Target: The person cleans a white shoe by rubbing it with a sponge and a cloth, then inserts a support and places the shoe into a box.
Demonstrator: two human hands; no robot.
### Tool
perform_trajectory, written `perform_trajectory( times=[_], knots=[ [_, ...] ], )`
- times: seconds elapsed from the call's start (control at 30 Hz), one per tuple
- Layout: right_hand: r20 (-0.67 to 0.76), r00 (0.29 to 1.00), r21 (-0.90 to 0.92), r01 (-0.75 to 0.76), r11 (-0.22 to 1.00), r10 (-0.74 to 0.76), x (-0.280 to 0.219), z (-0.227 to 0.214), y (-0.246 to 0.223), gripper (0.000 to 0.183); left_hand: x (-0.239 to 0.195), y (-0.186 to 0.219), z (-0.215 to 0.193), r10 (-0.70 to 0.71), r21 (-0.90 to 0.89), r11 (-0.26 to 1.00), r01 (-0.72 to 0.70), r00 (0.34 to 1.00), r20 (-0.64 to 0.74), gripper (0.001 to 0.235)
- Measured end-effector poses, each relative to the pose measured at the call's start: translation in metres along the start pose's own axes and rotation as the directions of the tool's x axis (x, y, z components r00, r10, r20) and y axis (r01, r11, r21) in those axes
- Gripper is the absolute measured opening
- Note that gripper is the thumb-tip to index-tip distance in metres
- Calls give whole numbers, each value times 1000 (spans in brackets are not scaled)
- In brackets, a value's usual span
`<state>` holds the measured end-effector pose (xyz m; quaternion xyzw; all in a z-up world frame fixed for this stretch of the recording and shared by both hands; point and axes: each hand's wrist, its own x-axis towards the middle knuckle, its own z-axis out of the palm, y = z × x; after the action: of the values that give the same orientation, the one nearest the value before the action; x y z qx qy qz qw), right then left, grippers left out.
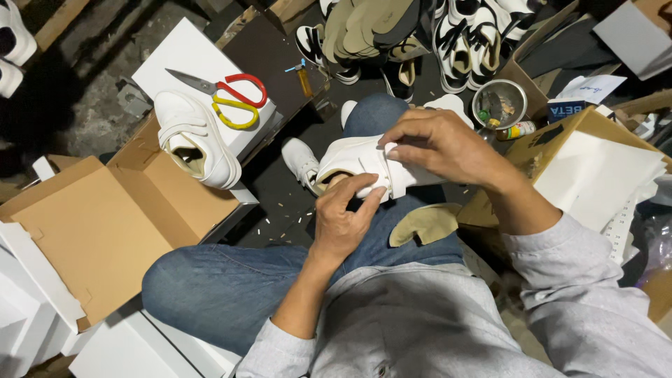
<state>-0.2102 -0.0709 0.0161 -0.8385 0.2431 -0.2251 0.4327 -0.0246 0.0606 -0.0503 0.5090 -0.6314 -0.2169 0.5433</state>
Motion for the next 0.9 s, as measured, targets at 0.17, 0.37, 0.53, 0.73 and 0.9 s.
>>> perform_trajectory(
  times=[0.17,0.37,0.53,0.73,0.9],
  knots=[
    [-97,993,-9,65,998,-66,-8,8,1,6,14,48,1,-450,-51,890,454,890,75,63],
    [25,958,232,273,934,-286,-27,5,-43,13,21,45,2,-530,-47,847,530,848,4,55],
    [-95,974,166,221,961,-207,-20,6,-30,13,7,36,6,-450,-66,888,455,889,78,59],
    [-174,983,-147,25,989,-51,-13,26,3,5,-14,21,14,-418,-97,901,422,907,58,63],
    [-125,979,-331,-192,924,159,-8,26,-1,14,-16,8,23,-412,-117,903,413,910,30,64]
  ],
)
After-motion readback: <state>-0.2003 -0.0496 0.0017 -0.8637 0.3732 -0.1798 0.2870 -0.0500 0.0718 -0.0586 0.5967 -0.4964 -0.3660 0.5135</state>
